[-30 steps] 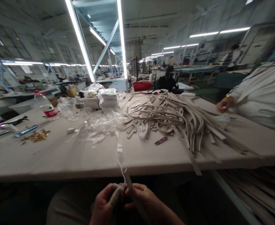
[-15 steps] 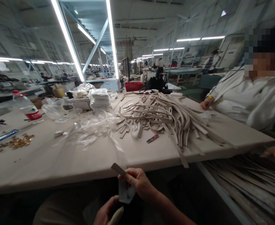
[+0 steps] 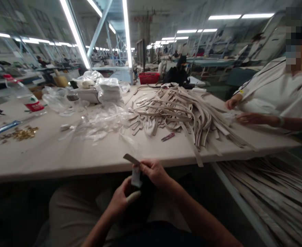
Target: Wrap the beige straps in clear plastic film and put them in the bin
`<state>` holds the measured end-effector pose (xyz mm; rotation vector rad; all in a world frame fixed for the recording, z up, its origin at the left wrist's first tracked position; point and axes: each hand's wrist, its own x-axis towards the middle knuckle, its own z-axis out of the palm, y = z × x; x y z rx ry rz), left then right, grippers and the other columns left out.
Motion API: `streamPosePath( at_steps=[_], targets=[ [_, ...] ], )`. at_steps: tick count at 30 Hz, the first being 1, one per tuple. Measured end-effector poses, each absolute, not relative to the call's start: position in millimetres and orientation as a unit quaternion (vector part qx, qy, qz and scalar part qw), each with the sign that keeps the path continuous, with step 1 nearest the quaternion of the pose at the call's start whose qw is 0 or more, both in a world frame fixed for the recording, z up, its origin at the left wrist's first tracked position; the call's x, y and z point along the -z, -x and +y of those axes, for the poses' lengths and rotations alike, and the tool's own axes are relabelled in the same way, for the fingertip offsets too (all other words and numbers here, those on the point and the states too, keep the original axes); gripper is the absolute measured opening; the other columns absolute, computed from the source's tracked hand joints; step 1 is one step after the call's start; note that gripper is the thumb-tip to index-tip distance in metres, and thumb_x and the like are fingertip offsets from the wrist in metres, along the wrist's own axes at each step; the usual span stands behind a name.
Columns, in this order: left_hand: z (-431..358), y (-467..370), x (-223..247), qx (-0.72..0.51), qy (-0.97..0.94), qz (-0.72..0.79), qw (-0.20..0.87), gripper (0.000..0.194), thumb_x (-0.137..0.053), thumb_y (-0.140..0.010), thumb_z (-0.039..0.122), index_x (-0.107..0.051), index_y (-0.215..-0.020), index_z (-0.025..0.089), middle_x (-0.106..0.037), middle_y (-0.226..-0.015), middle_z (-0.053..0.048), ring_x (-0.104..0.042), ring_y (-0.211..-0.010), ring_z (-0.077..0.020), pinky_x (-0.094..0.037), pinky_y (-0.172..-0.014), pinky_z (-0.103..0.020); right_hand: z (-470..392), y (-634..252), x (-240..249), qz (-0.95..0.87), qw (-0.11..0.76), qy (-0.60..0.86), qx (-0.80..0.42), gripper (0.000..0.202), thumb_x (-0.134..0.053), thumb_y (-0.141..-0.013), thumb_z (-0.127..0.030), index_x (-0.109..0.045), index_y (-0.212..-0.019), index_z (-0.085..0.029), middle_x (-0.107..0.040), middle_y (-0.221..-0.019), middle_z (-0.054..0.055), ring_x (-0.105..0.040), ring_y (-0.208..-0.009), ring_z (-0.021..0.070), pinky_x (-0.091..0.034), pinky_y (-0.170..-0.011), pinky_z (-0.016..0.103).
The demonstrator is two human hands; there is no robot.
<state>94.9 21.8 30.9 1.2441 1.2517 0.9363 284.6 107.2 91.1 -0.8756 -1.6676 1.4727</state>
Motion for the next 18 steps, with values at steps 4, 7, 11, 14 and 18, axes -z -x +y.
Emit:
streamPosePath(
  at_steps=[4, 7, 11, 14, 18],
  targets=[
    [35, -87, -58, -0.495, -0.465, 0.585, 0.443, 0.084, -0.091, -0.064, 0.052, -0.061, -0.136, 0.022, -0.065, -0.138, -0.015, -0.059, -0.13, -0.0336, -0.049, -0.105, -0.041, 114, -286, -103, -0.674, 0.345, 0.317, -0.571, 0.05, -0.065, -0.089, -0.06, -0.079, -0.096, -0.013, -0.068, -0.079, 0.005, -0.058, -0.073, 0.0163, -0.045, -0.064, 0.027],
    [43, -75, -77, -0.538, -0.449, 0.602, 0.384, 0.057, -0.087, -0.07, 0.055, -0.072, -0.111, 0.019, -0.075, -0.11, -0.01, -0.069, -0.105, -0.0256, -0.053, -0.093, -0.034, 116, -285, -107, -0.677, 0.334, 0.315, -0.575, 0.047, -0.064, -0.091, -0.057, -0.08, -0.099, -0.013, -0.07, -0.082, 0.006, -0.059, -0.073, 0.0152, -0.047, -0.064, 0.026],
    [41, -72, -94, -0.574, -0.412, 0.57, 0.42, 0.048, -0.085, -0.072, 0.058, -0.076, -0.096, 0.017, -0.077, -0.091, -0.007, -0.069, -0.085, -0.019, -0.053, -0.08, -0.028, 113, -282, -108, -0.682, 0.326, 0.316, -0.573, 0.047, -0.063, -0.092, -0.056, -0.08, -0.102, -0.013, -0.072, -0.084, 0.007, -0.059, -0.071, 0.0145, -0.048, -0.062, 0.025],
    [36, -85, -92, -0.519, -0.403, 0.521, 0.546, 0.052, -0.089, -0.067, 0.055, -0.079, -0.101, 0.017, -0.079, -0.093, -0.007, -0.07, -0.085, -0.0195, -0.054, -0.081, -0.028, 115, -277, -106, -0.683, 0.335, 0.314, -0.568, 0.049, -0.065, -0.09, -0.058, -0.08, -0.1, -0.012, -0.072, -0.083, 0.007, -0.058, -0.07, 0.0143, -0.048, -0.061, 0.025],
    [27, -103, -79, -0.461, -0.384, 0.512, 0.614, 0.046, -0.087, -0.07, 0.056, -0.082, -0.092, 0.016, -0.075, -0.073, -0.005, -0.065, -0.068, -0.0154, -0.053, -0.072, -0.027, 125, -271, -103, -0.664, 0.347, 0.333, -0.572, 0.054, -0.068, -0.086, -0.063, -0.08, -0.098, -0.012, -0.072, -0.081, 0.007, -0.061, -0.069, 0.0149, -0.049, -0.059, 0.024]
  ],
)
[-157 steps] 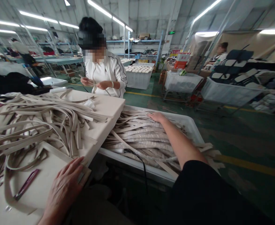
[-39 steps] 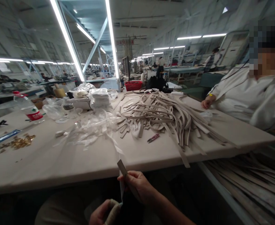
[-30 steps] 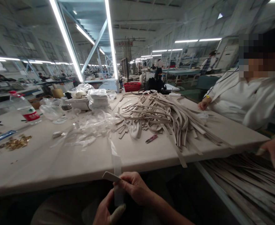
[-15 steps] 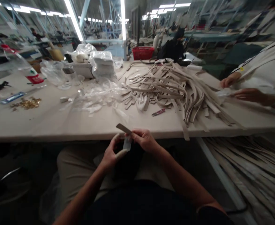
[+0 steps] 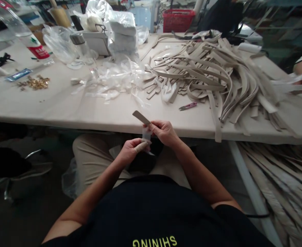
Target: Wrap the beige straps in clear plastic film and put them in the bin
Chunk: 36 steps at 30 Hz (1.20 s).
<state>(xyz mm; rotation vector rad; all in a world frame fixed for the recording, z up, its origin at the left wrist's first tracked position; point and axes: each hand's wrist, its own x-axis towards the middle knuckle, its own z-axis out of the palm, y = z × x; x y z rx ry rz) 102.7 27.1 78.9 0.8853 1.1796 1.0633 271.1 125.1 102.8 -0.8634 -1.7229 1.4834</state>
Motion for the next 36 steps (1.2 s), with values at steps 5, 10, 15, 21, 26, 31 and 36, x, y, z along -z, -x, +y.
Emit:
streamPosePath(
  at_steps=[5, 10, 15, 21, 26, 31, 36],
  targets=[
    [7, -101, -68, -0.437, -0.33, 0.546, 0.633, 0.046, -0.092, -0.061, 0.054, -0.082, -0.089, 0.018, -0.075, -0.075, -0.003, -0.061, -0.064, -0.0134, -0.05, -0.064, -0.024, 129, -266, -100, -0.667, 0.371, 0.352, -0.542, 0.046, -0.066, -0.092, -0.055, -0.08, -0.102, -0.012, -0.072, -0.082, 0.006, -0.061, -0.071, 0.0138, -0.047, -0.06, 0.023],
    [-2, -92, -63, -0.348, -0.334, 0.584, 0.653, 0.045, -0.094, -0.059, 0.048, -0.083, -0.093, 0.021, -0.079, -0.087, -0.005, -0.067, -0.077, -0.0183, -0.053, -0.075, -0.027, 119, -247, -84, -0.707, 0.367, 0.326, -0.51, 0.024, -0.062, -0.099, -0.028, -0.079, -0.103, -0.011, -0.071, -0.082, 0.002, -0.056, -0.07, 0.0101, -0.04, -0.063, 0.021],
    [2, -98, -63, -0.246, -0.4, 0.563, 0.68, 0.039, -0.088, -0.067, 0.049, -0.084, -0.095, 0.023, -0.08, -0.092, -0.006, -0.07, -0.087, -0.0226, -0.053, -0.087, -0.032, 116, -245, -73, -0.707, 0.361, 0.327, -0.513, 0.025, -0.06, -0.1, -0.026, -0.079, -0.105, -0.01, -0.067, -0.077, 0.001, -0.053, -0.067, 0.0097, -0.037, -0.062, 0.022],
    [4, -115, -56, -0.233, -0.403, 0.541, 0.7, 0.039, -0.081, -0.074, 0.056, -0.082, -0.078, 0.018, -0.078, -0.083, -0.008, -0.069, -0.082, -0.0215, -0.053, -0.083, -0.031, 129, -262, -72, -0.696, 0.392, 0.319, -0.51, 0.04, -0.059, -0.099, -0.045, -0.078, -0.103, -0.009, -0.069, -0.079, 0.004, -0.057, -0.07, 0.013, -0.041, -0.064, 0.025],
    [4, -117, -56, -0.249, -0.362, 0.556, 0.706, 0.045, -0.085, -0.067, 0.059, -0.083, -0.084, 0.017, -0.078, -0.08, -0.01, -0.068, -0.072, -0.021, -0.052, -0.071, -0.031, 131, -265, -72, -0.68, 0.405, 0.333, -0.512, 0.049, -0.059, -0.098, -0.055, -0.078, -0.102, -0.01, -0.07, -0.08, 0.005, -0.06, -0.071, 0.0142, -0.045, -0.065, 0.026],
    [7, -119, -58, -0.3, -0.362, 0.55, 0.691, 0.033, -0.089, -0.063, 0.047, -0.079, -0.068, 0.016, -0.073, -0.067, -0.006, -0.062, -0.06, -0.0164, -0.048, -0.065, -0.028, 134, -270, -75, -0.632, 0.409, 0.366, -0.547, 0.051, -0.062, -0.094, -0.062, -0.076, -0.103, -0.014, -0.071, -0.084, 0.004, -0.062, -0.073, 0.0136, -0.047, -0.06, 0.022],
    [18, -121, -56, -0.447, -0.276, 0.543, 0.655, 0.042, -0.095, -0.056, 0.048, -0.07, -0.062, 0.015, -0.068, -0.062, -0.001, -0.059, -0.059, -0.0115, -0.049, -0.065, -0.024, 117, -305, -87, -0.583, 0.442, 0.417, -0.54, 0.056, -0.06, -0.091, -0.068, -0.074, -0.093, -0.013, -0.067, -0.069, 0.003, -0.06, -0.058, 0.0116, -0.046, -0.054, 0.022]
  ],
)
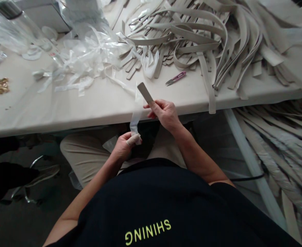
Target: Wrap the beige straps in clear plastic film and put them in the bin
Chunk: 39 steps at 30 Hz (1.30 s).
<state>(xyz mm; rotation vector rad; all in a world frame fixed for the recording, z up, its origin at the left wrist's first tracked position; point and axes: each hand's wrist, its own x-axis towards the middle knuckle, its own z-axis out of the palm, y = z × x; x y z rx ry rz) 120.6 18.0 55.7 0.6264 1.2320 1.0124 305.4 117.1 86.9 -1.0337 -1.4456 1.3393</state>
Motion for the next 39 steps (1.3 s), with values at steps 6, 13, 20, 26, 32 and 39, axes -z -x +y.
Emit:
streamPosePath(
  at_steps=[6, 13, 20, 26, 32, 39],
  targets=[
    [39, -117, -64, -0.551, -0.09, 0.5, 0.662, 0.052, -0.102, -0.047, 0.043, -0.069, -0.079, 0.018, -0.074, -0.079, 0.001, -0.069, -0.069, -0.0122, -0.058, -0.071, -0.025, 48, -350, -96, -0.716, 0.289, 0.417, -0.48, 0.045, -0.054, -0.097, -0.043, -0.063, -0.062, -0.016, -0.051, -0.052, -0.001, -0.044, -0.049, 0.0095, -0.029, -0.051, 0.025],
    [40, -132, -69, -0.521, -0.08, 0.495, 0.691, 0.037, -0.096, -0.065, 0.038, -0.069, -0.08, 0.017, -0.075, -0.079, 0.0, -0.07, -0.067, -0.0116, -0.057, -0.063, -0.021, 26, -344, -82, -0.748, 0.243, 0.411, -0.461, 0.043, -0.049, -0.096, -0.038, -0.053, -0.058, -0.018, -0.049, -0.056, -0.001, -0.041, -0.053, 0.0106, -0.023, -0.055, 0.029],
    [30, -137, -66, -0.508, -0.105, 0.48, 0.708, 0.041, -0.098, -0.06, 0.038, -0.07, -0.08, 0.016, -0.074, -0.078, -0.001, -0.07, -0.072, -0.0139, -0.058, -0.07, -0.025, 30, -334, -74, -0.738, 0.242, 0.445, -0.446, 0.043, -0.049, -0.095, -0.039, -0.053, -0.058, -0.018, -0.046, -0.054, -0.001, -0.039, -0.052, 0.0105, -0.022, -0.055, 0.028],
    [20, -156, -66, -0.513, -0.124, 0.473, 0.706, 0.053, -0.103, -0.047, 0.043, -0.074, -0.081, 0.013, -0.073, -0.079, -0.002, -0.067, -0.071, -0.0128, -0.055, -0.07, -0.024, 39, -326, -71, -0.724, 0.257, 0.435, -0.47, 0.048, -0.046, -0.097, -0.05, -0.057, -0.063, -0.018, -0.053, -0.057, 0.001, -0.047, -0.055, 0.0135, -0.033, -0.055, 0.027],
    [39, -125, -83, -0.636, -0.111, 0.448, 0.619, 0.053, -0.103, -0.046, 0.046, -0.076, -0.078, 0.014, -0.072, -0.08, -0.004, -0.066, -0.073, -0.0125, -0.055, -0.071, -0.024, 35, -344, -75, -0.641, 0.303, 0.449, -0.544, 0.05, -0.06, -0.092, -0.055, -0.064, -0.132, -0.024, -0.071, -0.082, 0.003, -0.065, -0.067, 0.0193, -0.053, -0.063, 0.03],
    [17, -135, -80, -0.609, -0.148, 0.458, 0.63, 0.043, -0.1, -0.051, 0.054, -0.083, -0.077, 0.023, -0.073, -0.083, -0.01, -0.066, -0.075, -0.0185, -0.055, -0.077, -0.032, 41, -317, -74, -0.64, 0.345, 0.439, -0.529, 0.055, -0.062, -0.091, -0.056, -0.062, -0.14, -0.03, -0.068, -0.074, 0.002, -0.056, -0.054, 0.0184, -0.051, -0.052, 0.031]
  ],
)
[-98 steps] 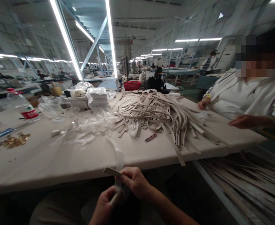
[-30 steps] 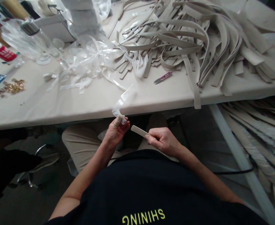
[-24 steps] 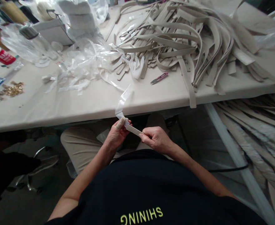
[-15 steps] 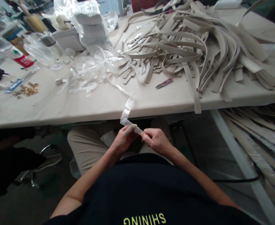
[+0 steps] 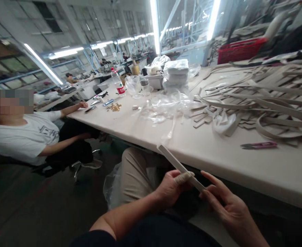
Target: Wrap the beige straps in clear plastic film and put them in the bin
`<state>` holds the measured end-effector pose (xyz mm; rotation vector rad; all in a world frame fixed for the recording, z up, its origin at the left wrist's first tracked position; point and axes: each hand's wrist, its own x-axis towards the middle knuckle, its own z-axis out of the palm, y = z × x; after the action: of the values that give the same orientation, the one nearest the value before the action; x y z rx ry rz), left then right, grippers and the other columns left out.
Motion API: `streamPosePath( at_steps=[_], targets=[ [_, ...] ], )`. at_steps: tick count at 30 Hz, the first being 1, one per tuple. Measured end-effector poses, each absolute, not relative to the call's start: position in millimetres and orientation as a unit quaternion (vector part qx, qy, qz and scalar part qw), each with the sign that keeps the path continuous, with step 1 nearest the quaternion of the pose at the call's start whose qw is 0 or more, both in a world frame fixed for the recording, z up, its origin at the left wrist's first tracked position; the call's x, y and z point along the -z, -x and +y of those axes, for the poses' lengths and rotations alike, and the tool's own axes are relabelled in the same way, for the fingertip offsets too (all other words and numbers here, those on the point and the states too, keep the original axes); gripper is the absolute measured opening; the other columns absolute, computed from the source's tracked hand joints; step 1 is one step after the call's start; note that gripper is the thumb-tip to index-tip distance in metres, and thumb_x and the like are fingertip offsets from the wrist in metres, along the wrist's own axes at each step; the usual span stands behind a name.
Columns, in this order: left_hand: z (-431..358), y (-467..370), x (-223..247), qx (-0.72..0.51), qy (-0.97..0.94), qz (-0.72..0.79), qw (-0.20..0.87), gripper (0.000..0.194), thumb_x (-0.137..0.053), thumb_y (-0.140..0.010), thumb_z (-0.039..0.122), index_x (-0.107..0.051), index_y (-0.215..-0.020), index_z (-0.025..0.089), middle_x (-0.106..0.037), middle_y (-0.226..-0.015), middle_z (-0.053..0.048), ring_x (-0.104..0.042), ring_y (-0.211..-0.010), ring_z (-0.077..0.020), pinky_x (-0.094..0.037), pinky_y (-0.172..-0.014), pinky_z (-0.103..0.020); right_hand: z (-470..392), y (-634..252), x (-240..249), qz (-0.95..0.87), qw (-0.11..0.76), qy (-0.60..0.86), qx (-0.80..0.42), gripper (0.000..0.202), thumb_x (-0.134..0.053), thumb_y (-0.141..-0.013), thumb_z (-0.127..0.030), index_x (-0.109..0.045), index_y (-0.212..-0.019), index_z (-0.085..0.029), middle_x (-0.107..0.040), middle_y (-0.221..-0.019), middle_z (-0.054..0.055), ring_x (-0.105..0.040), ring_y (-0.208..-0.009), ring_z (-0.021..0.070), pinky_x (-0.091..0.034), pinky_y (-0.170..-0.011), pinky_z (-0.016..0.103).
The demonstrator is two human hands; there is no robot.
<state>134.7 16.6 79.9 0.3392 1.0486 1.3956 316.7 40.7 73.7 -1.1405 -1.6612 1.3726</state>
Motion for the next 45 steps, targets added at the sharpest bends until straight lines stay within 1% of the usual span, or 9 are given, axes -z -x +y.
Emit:
streamPosePath(
  at_steps=[4, 8, 13, 20, 25, 30, 33, 39, 45],
  targets=[
    [8, -127, -79, -0.625, -0.164, 0.454, 0.613, 0.042, -0.097, -0.055, 0.054, -0.084, -0.079, 0.023, -0.076, -0.086, -0.013, -0.069, -0.08, -0.0242, -0.056, -0.084, -0.038, 43, -306, -73, -0.671, 0.337, 0.399, -0.526, 0.057, -0.061, -0.091, -0.057, -0.058, -0.144, -0.034, -0.07, -0.081, 0.001, -0.063, -0.062, 0.018, -0.054, -0.057, 0.029],
    [-2, -108, -75, -0.659, -0.15, 0.467, 0.571, 0.049, -0.098, -0.055, 0.053, -0.084, -0.084, 0.016, -0.076, -0.085, -0.011, -0.068, -0.08, -0.0184, -0.055, -0.077, -0.028, 39, -312, -70, -0.675, 0.32, 0.398, -0.533, 0.055, -0.059, -0.094, -0.056, -0.06, -0.143, -0.032, -0.07, -0.077, 0.001, -0.06, -0.057, 0.0174, -0.052, -0.054, 0.029],
    [-15, -120, -71, -0.591, -0.223, 0.455, 0.627, 0.041, -0.089, -0.072, 0.051, -0.084, -0.091, 0.015, -0.076, -0.081, -0.01, -0.067, -0.075, -0.0178, -0.053, -0.076, -0.027, 41, -297, -80, -0.698, 0.306, 0.35, -0.544, 0.054, -0.059, -0.096, -0.052, -0.058, -0.144, -0.028, -0.068, -0.076, 0.0, -0.061, -0.059, 0.0168, -0.054, -0.059, 0.029],
    [-16, -91, -72, -0.678, -0.171, 0.484, 0.526, 0.046, -0.096, -0.06, 0.052, -0.084, -0.087, 0.017, -0.08, -0.093, -0.011, -0.071, -0.09, -0.0211, -0.054, -0.085, -0.027, 47, -309, -70, -0.699, 0.258, 0.342, -0.572, 0.055, -0.054, -0.099, -0.046, -0.048, -0.151, -0.029, -0.07, -0.085, 0.0, -0.062, -0.063, 0.016, -0.052, -0.062, 0.029],
    [-30, -92, -63, -0.64, -0.213, 0.5, 0.543, 0.051, -0.088, -0.072, 0.056, -0.084, -0.099, 0.014, -0.08, -0.095, -0.014, -0.071, -0.091, -0.0245, -0.054, -0.088, -0.032, 58, -283, -62, -0.723, 0.227, 0.288, -0.586, 0.058, -0.053, -0.1, -0.049, -0.045, -0.152, -0.024, -0.07, -0.088, 0.002, -0.062, -0.066, 0.0151, -0.052, -0.064, 0.027],
    [-49, -51, -91, -0.677, -0.333, 0.572, 0.322, 0.039, -0.087, -0.073, 0.051, -0.085, -0.097, 0.02, -0.079, -0.111, -0.012, -0.07, -0.105, -0.028, -0.053, -0.094, -0.034, 70, -243, -79, -0.754, 0.17, 0.227, -0.592, 0.054, -0.054, -0.098, -0.046, -0.051, -0.146, -0.021, -0.07, -0.089, 0.003, -0.063, -0.069, 0.0154, -0.052, -0.066, 0.027],
    [-66, -24, -100, -0.694, -0.353, 0.592, 0.209, 0.034, -0.086, -0.075, 0.05, -0.085, -0.095, 0.022, -0.078, -0.116, -0.011, -0.069, -0.106, -0.0275, -0.053, -0.097, -0.036, 70, -228, -86, -0.771, 0.096, 0.19, -0.6, 0.039, -0.054, -0.097, -0.045, -0.065, -0.125, -0.02, -0.069, -0.084, 0.003, -0.063, -0.069, 0.0157, -0.05, -0.065, 0.026],
    [-79, -38, -68, -0.742, -0.116, 0.558, 0.352, 0.044, -0.091, -0.067, 0.056, -0.085, -0.091, 0.02, -0.081, -0.099, -0.009, -0.071, -0.094, -0.0191, -0.054, -0.082, -0.024, 67, -216, -78, -0.8, 0.033, 0.215, -0.56, 0.044, -0.046, -0.098, -0.055, -0.064, -0.08, -0.019, -0.064, -0.069, 0.002, -0.056, -0.06, 0.0146, -0.042, -0.056, 0.025],
    [-74, -62, -50, -0.733, 0.04, 0.476, 0.484, 0.056, -0.099, -0.05, 0.055, -0.083, -0.089, 0.018, -0.08, -0.091, -0.008, -0.071, -0.081, -0.0152, -0.053, -0.072, -0.021, 69, -239, -72, -0.82, -0.005, 0.25, -0.515, 0.046, -0.043, -0.097, -0.054, -0.058, -0.072, -0.019, -0.057, -0.062, 0.002, -0.049, -0.055, 0.0135, -0.035, -0.052, 0.024]
  ],
)
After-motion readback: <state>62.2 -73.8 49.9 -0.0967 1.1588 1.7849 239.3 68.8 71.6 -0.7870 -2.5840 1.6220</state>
